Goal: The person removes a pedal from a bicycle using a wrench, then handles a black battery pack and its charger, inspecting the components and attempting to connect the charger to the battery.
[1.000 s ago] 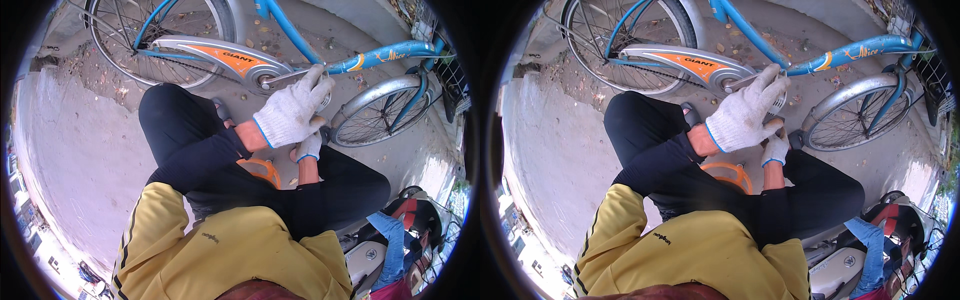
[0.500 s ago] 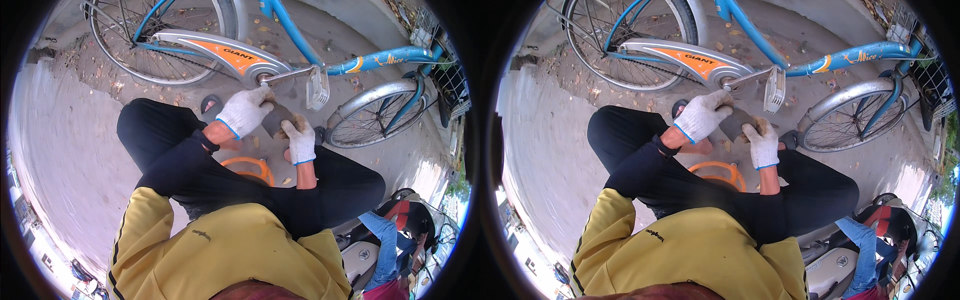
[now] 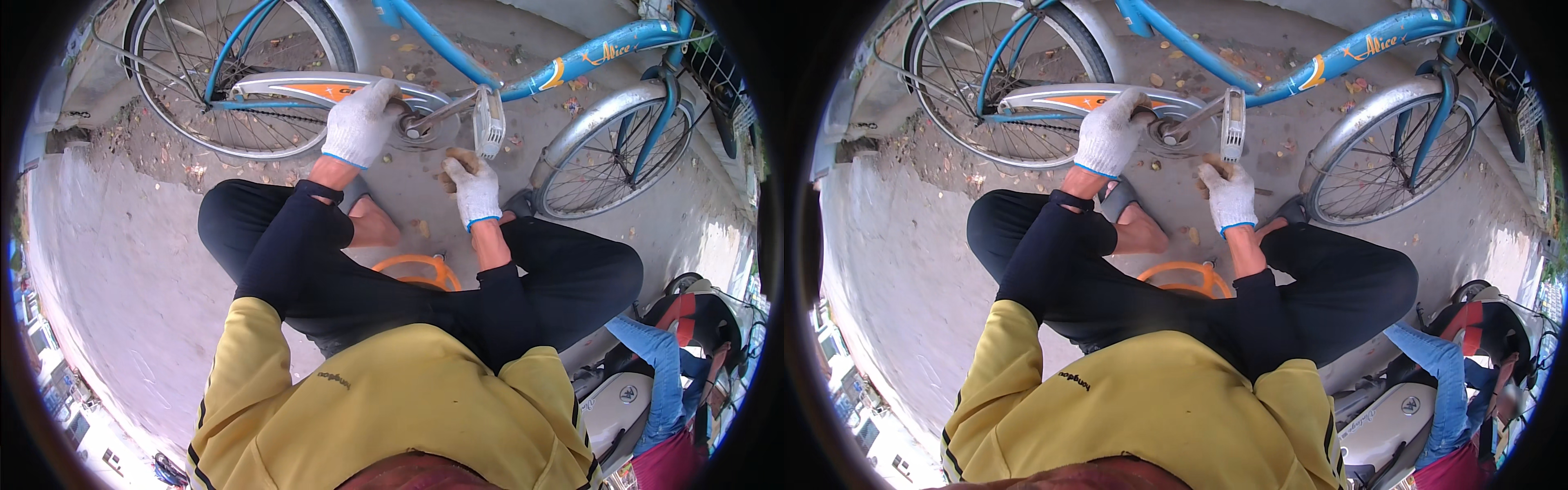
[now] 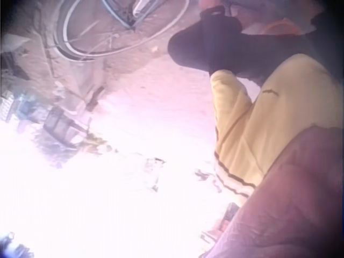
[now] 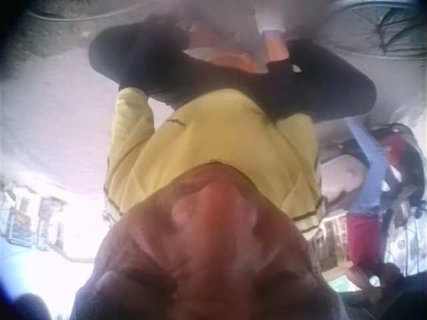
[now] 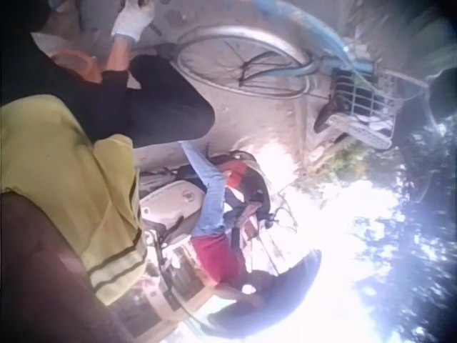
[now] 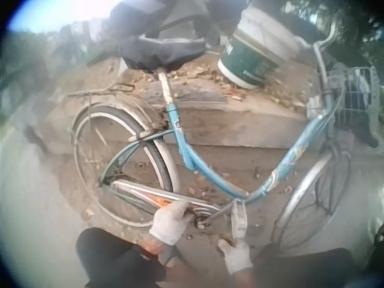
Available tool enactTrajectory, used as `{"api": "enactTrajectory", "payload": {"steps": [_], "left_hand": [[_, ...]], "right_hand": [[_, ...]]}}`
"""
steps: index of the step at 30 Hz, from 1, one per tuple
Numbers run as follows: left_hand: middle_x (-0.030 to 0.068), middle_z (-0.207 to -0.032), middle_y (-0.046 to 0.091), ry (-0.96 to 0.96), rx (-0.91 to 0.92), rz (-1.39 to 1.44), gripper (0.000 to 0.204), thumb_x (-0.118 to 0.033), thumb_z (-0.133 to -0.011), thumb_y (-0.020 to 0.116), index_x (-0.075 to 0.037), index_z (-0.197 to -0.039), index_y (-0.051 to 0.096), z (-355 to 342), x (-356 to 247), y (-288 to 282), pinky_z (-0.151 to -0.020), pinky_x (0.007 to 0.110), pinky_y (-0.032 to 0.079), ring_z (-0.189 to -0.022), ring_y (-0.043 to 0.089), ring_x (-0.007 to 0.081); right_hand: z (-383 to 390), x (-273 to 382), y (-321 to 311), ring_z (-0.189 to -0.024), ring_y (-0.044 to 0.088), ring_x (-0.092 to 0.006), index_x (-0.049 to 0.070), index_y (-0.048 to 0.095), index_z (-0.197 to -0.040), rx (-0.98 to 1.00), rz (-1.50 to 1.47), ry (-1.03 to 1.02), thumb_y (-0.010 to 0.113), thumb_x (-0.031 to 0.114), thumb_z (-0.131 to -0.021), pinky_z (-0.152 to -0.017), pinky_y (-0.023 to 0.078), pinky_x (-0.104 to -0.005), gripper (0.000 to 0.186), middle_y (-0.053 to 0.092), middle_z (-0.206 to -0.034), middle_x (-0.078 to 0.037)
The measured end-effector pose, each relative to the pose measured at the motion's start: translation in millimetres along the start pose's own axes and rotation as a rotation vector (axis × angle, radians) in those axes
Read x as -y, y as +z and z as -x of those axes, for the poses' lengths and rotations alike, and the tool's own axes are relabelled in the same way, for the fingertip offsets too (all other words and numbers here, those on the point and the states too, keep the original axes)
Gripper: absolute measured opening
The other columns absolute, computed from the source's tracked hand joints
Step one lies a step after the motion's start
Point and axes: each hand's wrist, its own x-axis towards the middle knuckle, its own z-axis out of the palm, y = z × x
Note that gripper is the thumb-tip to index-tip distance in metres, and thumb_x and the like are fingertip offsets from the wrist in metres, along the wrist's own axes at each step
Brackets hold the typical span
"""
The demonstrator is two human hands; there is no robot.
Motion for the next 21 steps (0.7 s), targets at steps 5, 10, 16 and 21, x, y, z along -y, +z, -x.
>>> {"api": "enactTrajectory", "payload": {"steps": [5, 10, 16, 21], "left_hand": [[0.0125, -0.094, 0.075, 0.022, 0.054, -0.170, 0.018, -0.017, -0.089, 0.073, -0.011, -0.105, 0.068, -10.4, -9.3, 21.6, -0.075, 0.047, 0.057, -0.088, 0.073, 0.0378], [0.0145, -0.094, 0.075, 0.108, 0.123, -0.182, 0.019, -0.017, -0.088, 0.073, -0.010, -0.105, 0.068, -20.5, -15.6, 25.9, -0.076, 0.049, 0.057, -0.089, 0.072, 0.0388], [0.0175, -0.095, 0.076, 0.057, 0.224, -0.126, 0.020, -0.018, -0.088, 0.075, -0.008, -0.106, 0.072, -21.5, -0.1, 15.1, -0.078, 0.047, 0.057, -0.091, 0.073, 0.0390], [0.0182, -0.092, 0.075, 0.026, 0.236, -0.099, 0.021, -0.018, -0.088, 0.075, -0.008, -0.106, 0.072, -30.2, -11.9, 20.1, -0.078, 0.048, 0.056, -0.090, 0.073, 0.0394]], "right_hand": [[-1.5, -11.1, -9.0, -0.071, 0.067, -0.0109, -0.002, 0.070, -0.122, -0.034, -0.063, 0.008, 0.071, 0.013, -0.097, -0.061, 0.053, -0.0261, 0.028, 0.071, -0.090, -0.005], [-8.3, -8.2, -6.1, -0.069, 0.065, -0.0100, 0.000, 0.070, -0.118, -0.025, -0.087, 0.051, 0.072, 0.012, -0.096, -0.060, 0.052, -0.0255, 0.025, 0.070, -0.086, -0.003], [-19.3, -12.8, 2.2, -0.068, 0.064, -0.0089, 0.003, 0.071, -0.113, -0.031, -0.023, -0.050, 0.073, 0.013, -0.096, -0.060, 0.051, -0.0267, 0.020, 0.069, -0.084, -0.001], [-19.7, -13.7, 10.3, -0.068, 0.066, -0.0106, 0.003, 0.073, -0.111, -0.053, -0.068, -0.052, 0.074, 0.013, -0.096, -0.062, 0.052, -0.0274, 0.018, 0.071, -0.084, -0.002]]}}
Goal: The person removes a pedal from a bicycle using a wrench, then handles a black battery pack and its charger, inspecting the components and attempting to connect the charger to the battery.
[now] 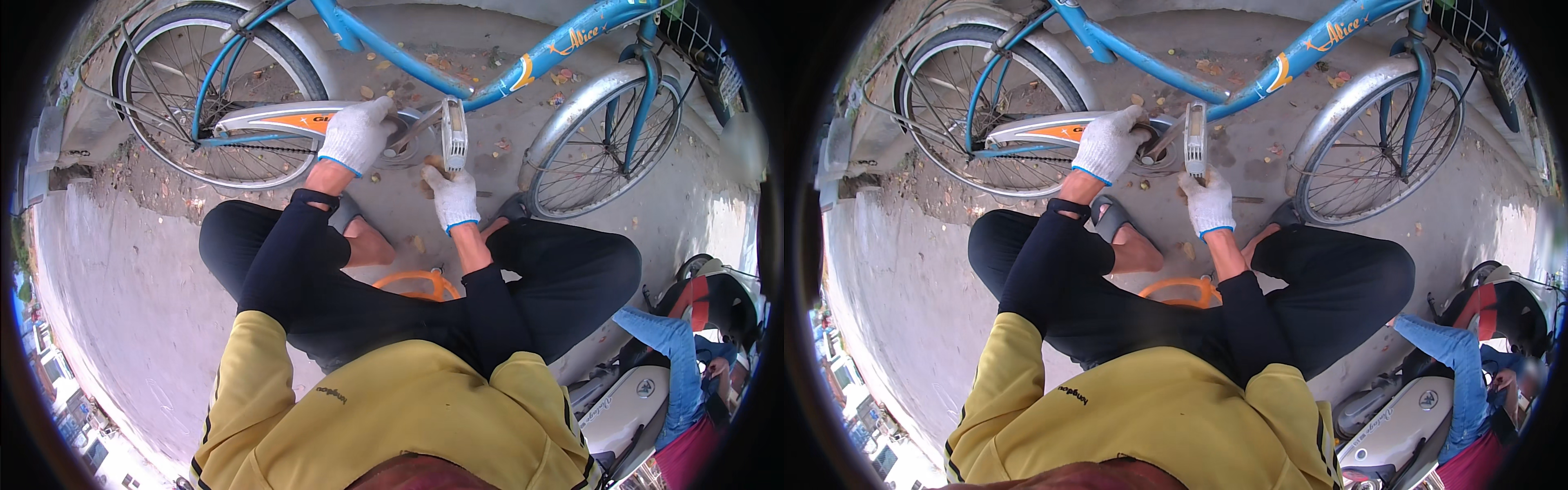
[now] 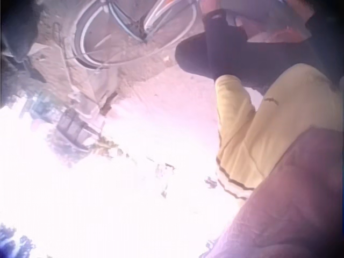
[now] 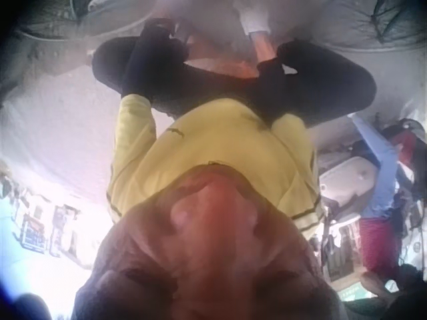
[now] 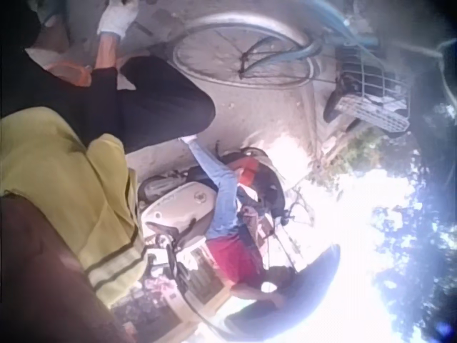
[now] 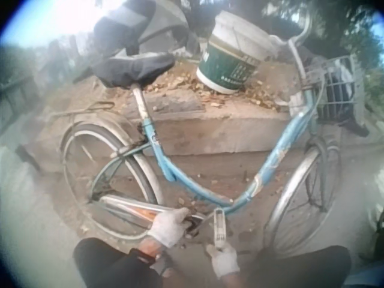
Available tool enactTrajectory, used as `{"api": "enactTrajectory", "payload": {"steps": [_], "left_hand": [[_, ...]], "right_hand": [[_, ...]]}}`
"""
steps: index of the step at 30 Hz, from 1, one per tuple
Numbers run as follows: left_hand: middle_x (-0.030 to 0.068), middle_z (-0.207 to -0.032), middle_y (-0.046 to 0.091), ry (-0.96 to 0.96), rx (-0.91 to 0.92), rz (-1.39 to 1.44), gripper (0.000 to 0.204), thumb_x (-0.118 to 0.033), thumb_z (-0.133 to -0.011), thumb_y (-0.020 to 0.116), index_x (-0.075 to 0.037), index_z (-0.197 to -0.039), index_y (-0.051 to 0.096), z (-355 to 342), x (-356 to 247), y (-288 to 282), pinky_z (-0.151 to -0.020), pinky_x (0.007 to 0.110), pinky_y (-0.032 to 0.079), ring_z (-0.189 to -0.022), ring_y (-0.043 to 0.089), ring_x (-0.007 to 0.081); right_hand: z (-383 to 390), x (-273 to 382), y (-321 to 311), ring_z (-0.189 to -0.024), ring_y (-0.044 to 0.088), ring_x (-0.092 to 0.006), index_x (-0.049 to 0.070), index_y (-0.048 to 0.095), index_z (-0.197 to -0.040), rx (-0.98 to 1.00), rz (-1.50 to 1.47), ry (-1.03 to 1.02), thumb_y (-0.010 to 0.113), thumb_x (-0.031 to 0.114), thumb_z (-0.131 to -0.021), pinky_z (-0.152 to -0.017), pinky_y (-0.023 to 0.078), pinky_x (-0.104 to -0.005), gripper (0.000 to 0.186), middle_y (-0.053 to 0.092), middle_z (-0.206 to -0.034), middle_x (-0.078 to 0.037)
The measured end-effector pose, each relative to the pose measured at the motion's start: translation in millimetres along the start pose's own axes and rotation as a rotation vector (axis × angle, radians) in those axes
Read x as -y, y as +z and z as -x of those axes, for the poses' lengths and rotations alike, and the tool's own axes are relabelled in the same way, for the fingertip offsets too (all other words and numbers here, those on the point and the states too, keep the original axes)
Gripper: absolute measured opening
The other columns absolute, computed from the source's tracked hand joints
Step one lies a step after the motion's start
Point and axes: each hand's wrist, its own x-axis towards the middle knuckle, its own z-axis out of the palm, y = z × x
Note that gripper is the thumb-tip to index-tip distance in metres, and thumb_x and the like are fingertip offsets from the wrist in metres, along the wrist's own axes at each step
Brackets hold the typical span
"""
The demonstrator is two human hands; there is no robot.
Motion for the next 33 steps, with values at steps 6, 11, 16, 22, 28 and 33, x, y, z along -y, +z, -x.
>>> {"api": "enactTrajectory", "payload": {"steps": [6, 11, 16, 22, 28, 33], "left_hand": [[0.0182, -0.095, 0.074, 0.238, 0.019, -0.089, 0.020, -0.015, -0.089, 0.072, -0.008, -0.107, 0.069, -3.2, 1.6, -0.1, -0.074, 0.048, 0.055, -0.088, 0.072, 0.0398], [0.0179, -0.095, 0.075, 0.116, -0.072, 0.056, 0.018, -0.004, -0.088, 0.071, -0.003, -0.106, 0.070, 9.3, 29.2, 13.5, -0.077, 0.042, 0.057, -0.085, 0.073, 0.0343], [0.0158, -0.101, 0.075, 0.053, 0.053, 0.224, 0.021, 0.002, -0.093, 0.064, 0.001, -0.113, 0.067, -8.9, 10.8, 21.0, -0.084, 0.035, 0.055, -0.090, 0.070, 0.0219], [0.0129, -0.095, 0.073, 0.068, -0.015, 0.092, 0.018, 0.004, -0.093, 0.063, 0.001, -0.111, 0.067, 8.8, 27.6, 17.5, -0.081, 0.035, 0.055, -0.086, 0.069, 0.0200], [0.0152, -0.097, 0.074, 0.053, 0.001, 0.129, 0.019, 0.001, -0.094, 0.064, -0.001, -0.113, 0.067, 1.1, 23.4, 28.0, -0.077, 0.036, 0.054, -0.082, 0.069, 0.0229], [0.0171, -0.102, 0.076, -0.035, -0.041, -0.101, 0.023, -0.012, -0.095, 0.070, -0.002, -0.116, 0.069, 18.9, 19.8, 14.2, -0.080, 0.043, 0.055, -0.093, 0.075, 0.0309]], "right_hand": [[-2.8, -0.2, -5.7, -0.069, 0.065, -0.0126, 0.000, 0.071, -0.108, -0.030, 0.091, -0.074, 0.073, 0.014, -0.094, -0.064, 0.052, -0.0308, 0.019, 0.072, -0.079, -0.005], [1.8, -2.6, -7.1, -0.085, 0.073, -0.0242, -0.001, 0.072, -0.110, -0.053, 0.101, -0.109, 0.073, 0.014, -0.090, -0.079, 0.057, -0.0370, 0.025, 0.077, -0.097, -0.015], [18.2, -8.1, -7.1, -0.089, 0.074, -0.0262, 0.000, 0.074, -0.107, -0.076, 0.081, -0.179, 0.073, 0.014, -0.088, -0.082, 0.057, -0.0378, 0.024, 0.077, -0.098, -0.016], [27.5, 4.6, -20.9, -0.077, 0.069, -0.0185, 0.000, 0.072, -0.115, -0.099, -0.134, -0.096, 0.071, 0.016, -0.095, -0.074, 0.056, -0.0365, 0.026, 0.075, -0.097, -0.011], [42.4, 3.8, -33.5, -0.077, 0.070, -0.0206, 0.001, 0.074, -0.111, -0.097, 0.025, -0.117, 0.068, 0.024, -0.098, -0.073, 0.055, -0.0371, 0.027, 0.074, -0.086, -0.011], [46.8, 25.5, -55.0, -0.071, 0.066, -0.0189, -0.002, 0.074, -0.109, -0.184, 0.006, -0.193, 0.068, 0.028, -0.098, -0.069, 0.053, -0.0380, 0.033, 0.071, -0.083, -0.010]]}}
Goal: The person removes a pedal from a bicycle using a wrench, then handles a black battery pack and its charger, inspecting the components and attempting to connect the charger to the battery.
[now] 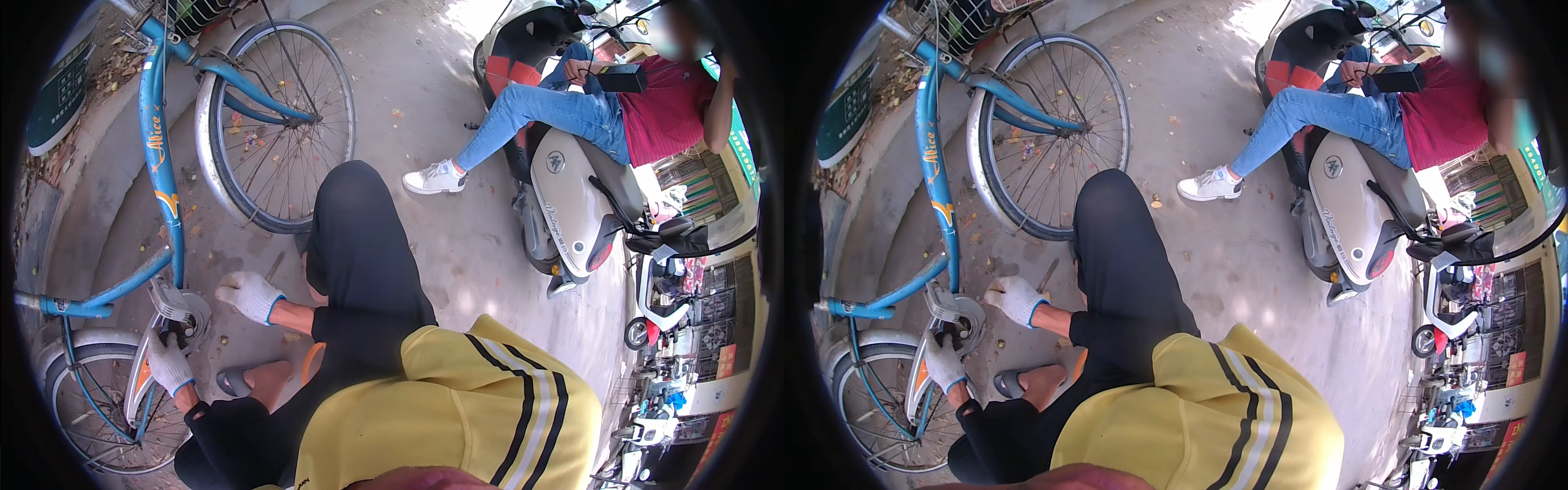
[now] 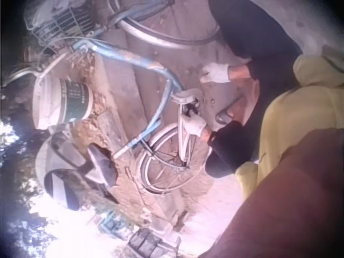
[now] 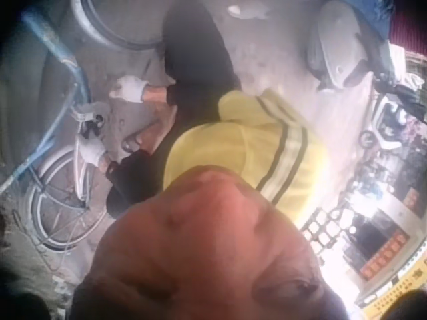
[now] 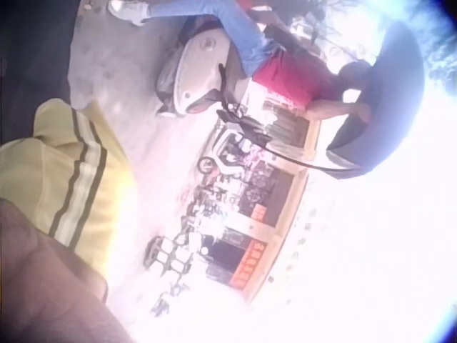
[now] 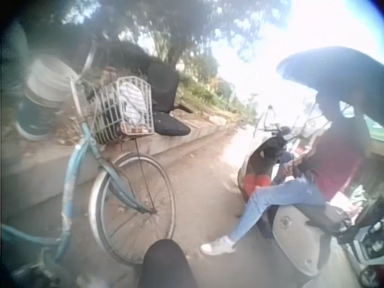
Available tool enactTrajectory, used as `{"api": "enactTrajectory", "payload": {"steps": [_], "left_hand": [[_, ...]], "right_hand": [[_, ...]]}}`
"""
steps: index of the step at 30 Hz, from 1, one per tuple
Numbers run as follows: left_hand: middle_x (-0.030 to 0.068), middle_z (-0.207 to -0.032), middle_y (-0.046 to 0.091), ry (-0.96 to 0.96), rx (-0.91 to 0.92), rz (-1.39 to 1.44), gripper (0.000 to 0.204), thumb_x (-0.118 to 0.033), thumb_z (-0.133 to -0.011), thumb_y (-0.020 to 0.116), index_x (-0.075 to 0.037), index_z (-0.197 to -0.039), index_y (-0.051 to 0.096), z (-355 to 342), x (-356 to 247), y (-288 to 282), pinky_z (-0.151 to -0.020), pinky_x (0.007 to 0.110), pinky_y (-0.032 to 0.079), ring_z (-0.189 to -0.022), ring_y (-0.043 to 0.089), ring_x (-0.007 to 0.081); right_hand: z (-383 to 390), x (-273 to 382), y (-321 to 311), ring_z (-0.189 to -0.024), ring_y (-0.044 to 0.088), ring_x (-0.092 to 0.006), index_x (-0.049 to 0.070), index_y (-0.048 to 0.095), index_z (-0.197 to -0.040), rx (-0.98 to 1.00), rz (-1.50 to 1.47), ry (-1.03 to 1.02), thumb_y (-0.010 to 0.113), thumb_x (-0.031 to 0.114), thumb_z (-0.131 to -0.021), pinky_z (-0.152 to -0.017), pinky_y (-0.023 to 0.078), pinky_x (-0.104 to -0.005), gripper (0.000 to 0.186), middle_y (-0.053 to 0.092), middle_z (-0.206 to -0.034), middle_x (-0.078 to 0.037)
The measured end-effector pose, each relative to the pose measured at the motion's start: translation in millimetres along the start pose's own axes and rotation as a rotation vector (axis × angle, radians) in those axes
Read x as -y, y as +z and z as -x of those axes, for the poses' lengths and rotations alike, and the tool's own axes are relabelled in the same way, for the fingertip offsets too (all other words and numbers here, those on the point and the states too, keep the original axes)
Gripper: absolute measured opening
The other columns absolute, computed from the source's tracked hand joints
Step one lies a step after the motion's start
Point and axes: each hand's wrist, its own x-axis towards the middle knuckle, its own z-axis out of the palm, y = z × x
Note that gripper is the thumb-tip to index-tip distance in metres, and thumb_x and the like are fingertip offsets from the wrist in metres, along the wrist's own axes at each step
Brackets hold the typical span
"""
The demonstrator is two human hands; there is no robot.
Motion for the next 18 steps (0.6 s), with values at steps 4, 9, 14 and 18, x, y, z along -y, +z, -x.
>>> {"api": "enactTrajectory", "payload": {"steps": [4, 9, 14, 18], "left_hand": [[0.0186, -0.101, 0.076, 0.089, -0.012, 0.186, 0.021, -0.008, -0.096, 0.066, 0.000, -0.115, 0.068, -15.8, -17.2, 14.0, -0.082, 0.043, 0.054, -0.094, 0.074, 0.0329], [0.0197, -0.109, 0.076, 0.112, 0.083, 0.062, 0.034, -0.005, -0.093, 0.067, 0.002, -0.127, 0.067, -19.5, 2.0, 12.1, -0.087, 0.040, 0.054, -0.097, 0.073, 0.0306], [0.0202, -0.117, 0.075, -0.011, 0.116, 0.084, 0.043, -0.002, -0.093, 0.068, 0.004, -0.136, 0.065, -13.7, -15.6, -9.4, -0.093, 0.038, 0.054, -0.106, 0.072, 0.0285], [0.0185, -0.113, 0.076, 0.088, 0.036, 0.131, 0.039, -0.004, -0.094, 0.068, 0.005, -0.132, 0.066, -24.2, 11.1, 24.7, -0.090, 0.040, 0.054, -0.101, 0.073, 0.0291]], "right_hand": [[2.6, -2.4, -6.6, -0.066, 0.063, -0.0173, -0.003, 0.073, -0.107, 0.002, -0.124, 0.076, 0.067, 0.028, -0.098, -0.064, 0.050, -0.0368, 0.033, 0.067, -0.075, -0.008], [17.2, -3.8, -10.3, -0.068, 0.065, -0.0191, -0.002, 0.074, -0.105, -0.023, -0.022, 0.042, 0.067, 0.026, -0.098, -0.065, 0.051, -0.0385, 0.029, 0.069, -0.078, -0.010], [13.2, -0.2, -8.5, -0.072, 0.068, -0.0216, -0.002, 0.073, -0.106, -0.012, -0.002, 0.044, 0.067, 0.026, -0.097, -0.070, 0.053, -0.0395, 0.030, 0.072, -0.085, -0.015], [17.9, -24.5, 2.8, -0.082, 0.071, -0.0307, -0.001, 0.074, -0.106, -0.037, 0.148, -0.043, 0.066, 0.027, -0.096, -0.079, 0.054, -0.0433, 0.030, 0.073, -0.090, -0.019]]}}
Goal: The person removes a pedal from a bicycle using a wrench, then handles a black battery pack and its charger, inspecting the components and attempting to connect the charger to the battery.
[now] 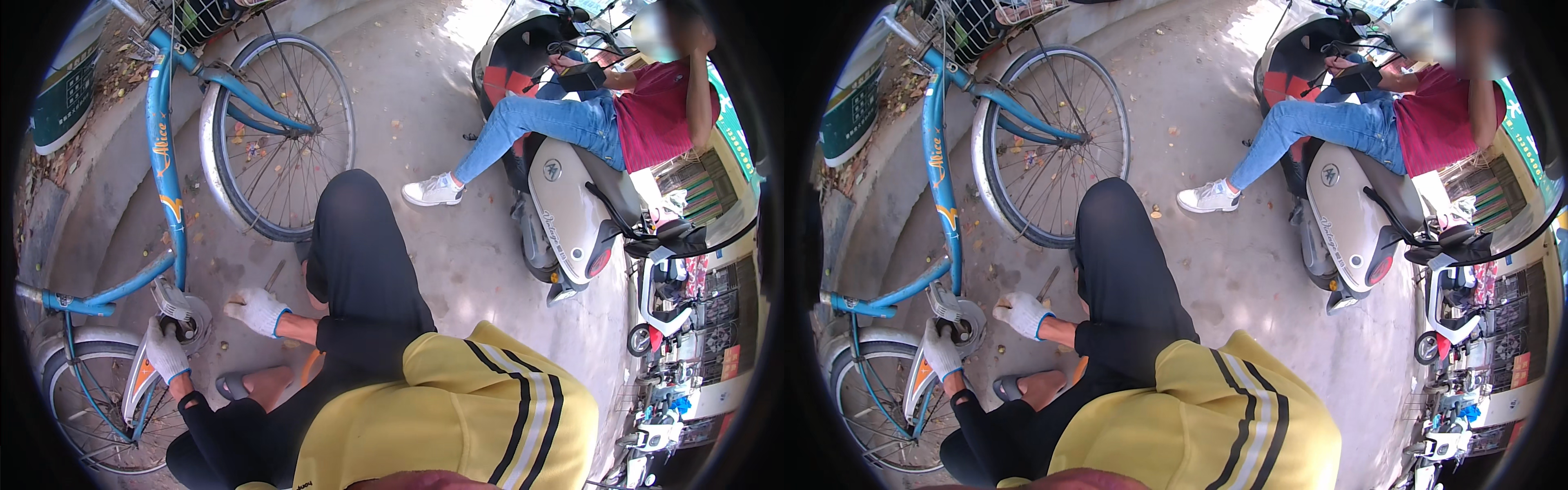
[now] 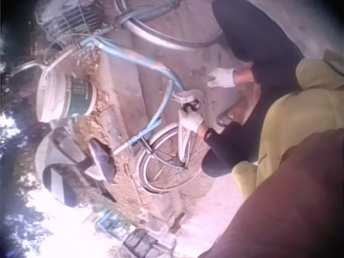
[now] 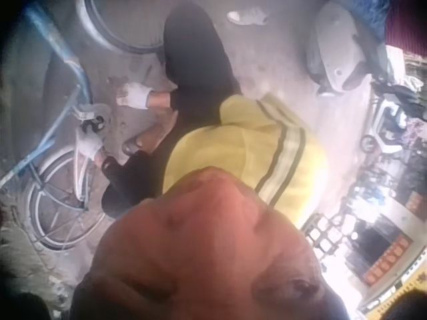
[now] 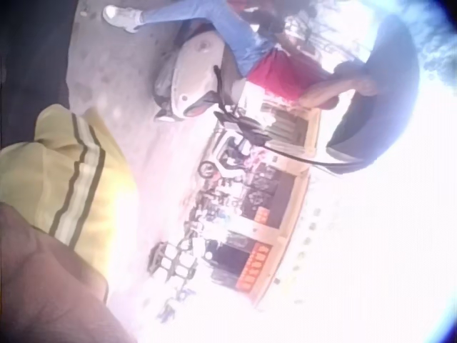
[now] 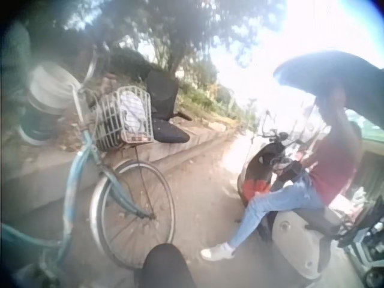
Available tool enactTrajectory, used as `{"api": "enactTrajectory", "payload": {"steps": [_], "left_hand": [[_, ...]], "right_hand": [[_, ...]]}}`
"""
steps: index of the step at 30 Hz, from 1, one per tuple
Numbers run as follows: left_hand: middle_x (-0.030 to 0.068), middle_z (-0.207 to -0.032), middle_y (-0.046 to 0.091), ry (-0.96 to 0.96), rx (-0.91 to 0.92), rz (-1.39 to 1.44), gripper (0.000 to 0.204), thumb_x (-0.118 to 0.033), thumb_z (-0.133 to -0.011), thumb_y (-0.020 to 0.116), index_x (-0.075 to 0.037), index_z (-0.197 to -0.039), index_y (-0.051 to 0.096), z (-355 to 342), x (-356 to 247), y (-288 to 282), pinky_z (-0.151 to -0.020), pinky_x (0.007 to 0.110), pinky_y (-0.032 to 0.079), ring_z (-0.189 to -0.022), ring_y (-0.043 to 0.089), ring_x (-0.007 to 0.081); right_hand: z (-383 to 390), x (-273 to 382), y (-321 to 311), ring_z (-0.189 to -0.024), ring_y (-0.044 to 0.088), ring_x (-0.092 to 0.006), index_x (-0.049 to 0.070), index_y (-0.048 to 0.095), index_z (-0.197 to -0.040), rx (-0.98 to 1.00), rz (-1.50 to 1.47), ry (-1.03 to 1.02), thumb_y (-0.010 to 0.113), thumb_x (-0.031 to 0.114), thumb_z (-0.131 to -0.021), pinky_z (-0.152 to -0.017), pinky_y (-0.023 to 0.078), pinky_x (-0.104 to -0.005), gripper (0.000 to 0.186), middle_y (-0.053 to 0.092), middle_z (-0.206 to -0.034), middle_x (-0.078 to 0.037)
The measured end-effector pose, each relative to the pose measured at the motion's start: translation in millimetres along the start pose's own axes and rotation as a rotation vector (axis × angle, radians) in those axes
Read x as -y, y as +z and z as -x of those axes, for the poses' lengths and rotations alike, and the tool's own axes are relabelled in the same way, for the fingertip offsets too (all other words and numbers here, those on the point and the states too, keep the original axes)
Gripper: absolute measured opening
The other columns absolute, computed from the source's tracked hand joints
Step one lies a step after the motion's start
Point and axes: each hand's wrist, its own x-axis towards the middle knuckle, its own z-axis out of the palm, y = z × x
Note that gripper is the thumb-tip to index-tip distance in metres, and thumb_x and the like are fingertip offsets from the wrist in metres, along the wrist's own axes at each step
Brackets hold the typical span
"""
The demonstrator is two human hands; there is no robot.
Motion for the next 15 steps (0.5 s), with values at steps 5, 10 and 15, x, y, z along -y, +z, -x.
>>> {"api": "enactTrajectory", "payload": {"steps": [5, 10, 15], "left_hand": [[0.0222, -0.117, 0.075, -0.183, 0.105, 0.015, 0.048, -0.001, -0.091, 0.068, 0.006, -0.138, 0.062, 10.5, -20.6, -25.1, -0.093, 0.039, 0.055, -0.106, 0.073, 0.0289], [0.0234, -0.113, 0.075, 0.014, 0.102, 0.068, 0.034, -0.004, -0.095, 0.066, 0.006, -0.127, 0.066, -8.6, -28.4, -12.1, -0.089, 0.038, 0.054, -0.097, 0.073, 0.0313], [0.0234, -0.117, 0.075, -0.028, 0.043, -0.121, 0.041, -0.005, -0.092, 0.068, 0.004, -0.132, 0.066, -2.4, -17.5, -10.9, -0.092, 0.043, 0.054, -0.106, 0.073, 0.0370]], "right_hand": [[1.6, 6.0, -10.8, -0.091, 0.072, -0.0361, 0.000, 0.074, -0.110, 0.010, 0.080, -0.081, 0.066, 0.028, -0.096, -0.085, 0.054, -0.0447, 0.032, 0.075, -0.097, -0.021], [1.9, 8.6, -16.1, -0.098, 0.073, -0.0327, -0.001, 0.074, -0.113, 0.036, -0.001, 0.054, 0.067, 0.028, -0.098, -0.088, 0.054, -0.0406, 0.033, 0.076, -0.104, -0.021], [11.6, -0.4, -15.8, -0.092, 0.073, -0.0316, -0.001, 0.074, -0.110, -0.004, 0.045, -0.051, 0.067, 0.028, -0.097, -0.085, 0.054, -0.0420, 0.033, 0.076, -0.100, -0.019]]}}
